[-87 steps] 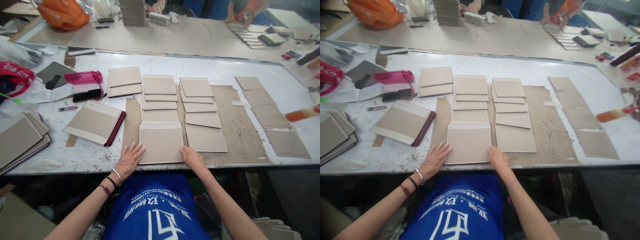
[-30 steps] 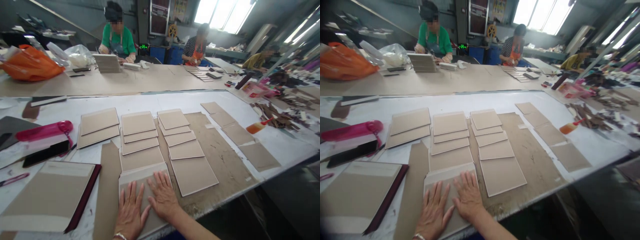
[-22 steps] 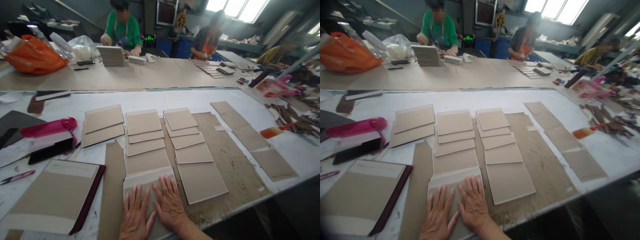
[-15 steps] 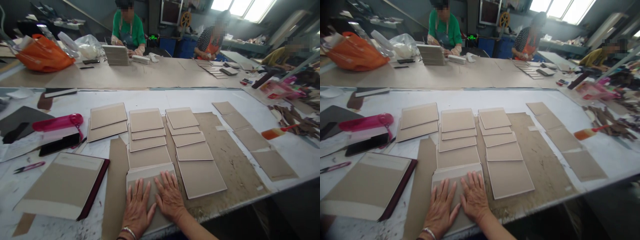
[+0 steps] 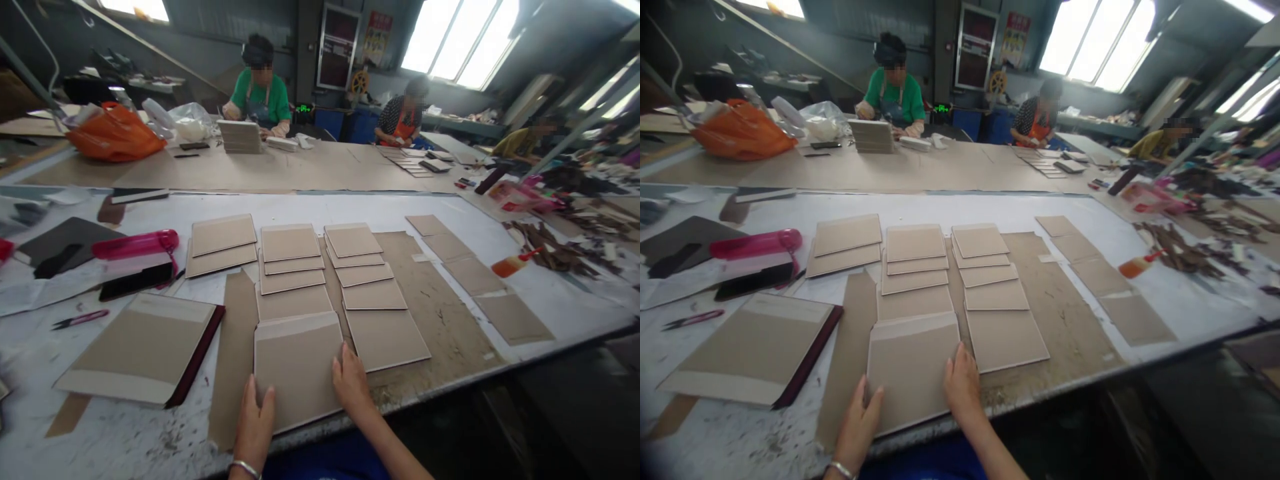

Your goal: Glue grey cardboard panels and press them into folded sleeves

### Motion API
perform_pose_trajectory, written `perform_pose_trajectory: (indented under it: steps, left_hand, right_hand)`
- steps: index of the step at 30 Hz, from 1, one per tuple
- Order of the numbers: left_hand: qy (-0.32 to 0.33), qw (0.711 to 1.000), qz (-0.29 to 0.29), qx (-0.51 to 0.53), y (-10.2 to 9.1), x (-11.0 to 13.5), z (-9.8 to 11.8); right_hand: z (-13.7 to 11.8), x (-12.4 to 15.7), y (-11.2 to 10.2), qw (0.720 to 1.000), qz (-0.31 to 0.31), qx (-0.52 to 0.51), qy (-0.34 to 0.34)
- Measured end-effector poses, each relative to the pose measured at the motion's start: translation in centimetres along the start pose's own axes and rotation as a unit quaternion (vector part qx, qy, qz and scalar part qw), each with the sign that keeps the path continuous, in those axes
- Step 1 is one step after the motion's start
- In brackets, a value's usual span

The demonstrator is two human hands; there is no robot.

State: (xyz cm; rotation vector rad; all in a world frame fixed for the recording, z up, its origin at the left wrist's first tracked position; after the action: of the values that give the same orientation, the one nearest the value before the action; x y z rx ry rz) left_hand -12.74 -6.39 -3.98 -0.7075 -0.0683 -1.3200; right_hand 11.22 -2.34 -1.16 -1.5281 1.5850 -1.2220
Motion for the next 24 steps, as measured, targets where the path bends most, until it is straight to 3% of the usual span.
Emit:
perform_pose_trajectory:
  steps: [7,12,16,19,22,24]
  left_hand:
    - [-0.040,0.993,0.014,0.108,-0.2,-0.6,0.5]
    - [-0.033,0.982,0.101,0.155,-1.8,0.4,1.1]
    - [-0.056,0.968,0.071,0.235,-2.2,1.7,1.8]
    - [-0.114,0.946,0.029,0.301,-2.1,2.3,2.1]
    - [-0.152,0.927,0.013,0.343,-1.9,2.2,3.1]
    - [-0.148,0.926,0.009,0.348,-1.6,1.6,4.3]
  right_hand:
    - [0.9,-0.9,-0.2,0.988,0.034,-0.137,0.066]
    - [1.5,-1.0,-1.3,0.949,0.026,-0.292,0.116]
    - [1.0,-0.4,-3.1,0.910,0.029,-0.407,0.076]
    - [0.8,0.2,-3.8,0.861,-0.050,-0.501,0.074]
    - [0.1,1.3,-3.7,0.786,-0.198,-0.580,0.082]
    - [-0.2,1.4,-4.4,0.741,-0.258,-0.616,0.072]
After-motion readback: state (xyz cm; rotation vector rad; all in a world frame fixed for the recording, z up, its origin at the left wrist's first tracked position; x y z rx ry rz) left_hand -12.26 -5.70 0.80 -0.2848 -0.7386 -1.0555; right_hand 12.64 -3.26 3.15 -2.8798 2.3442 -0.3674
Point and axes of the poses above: each hand's wrist, its own x-axis away from the middle knuckle, its own y-axis out of the palm, z = x × y, the point moved 8 cm from there along -x, towards the middle knuckle, and after that the axes turned 6 degrees about -z, right-handed, at the moved point
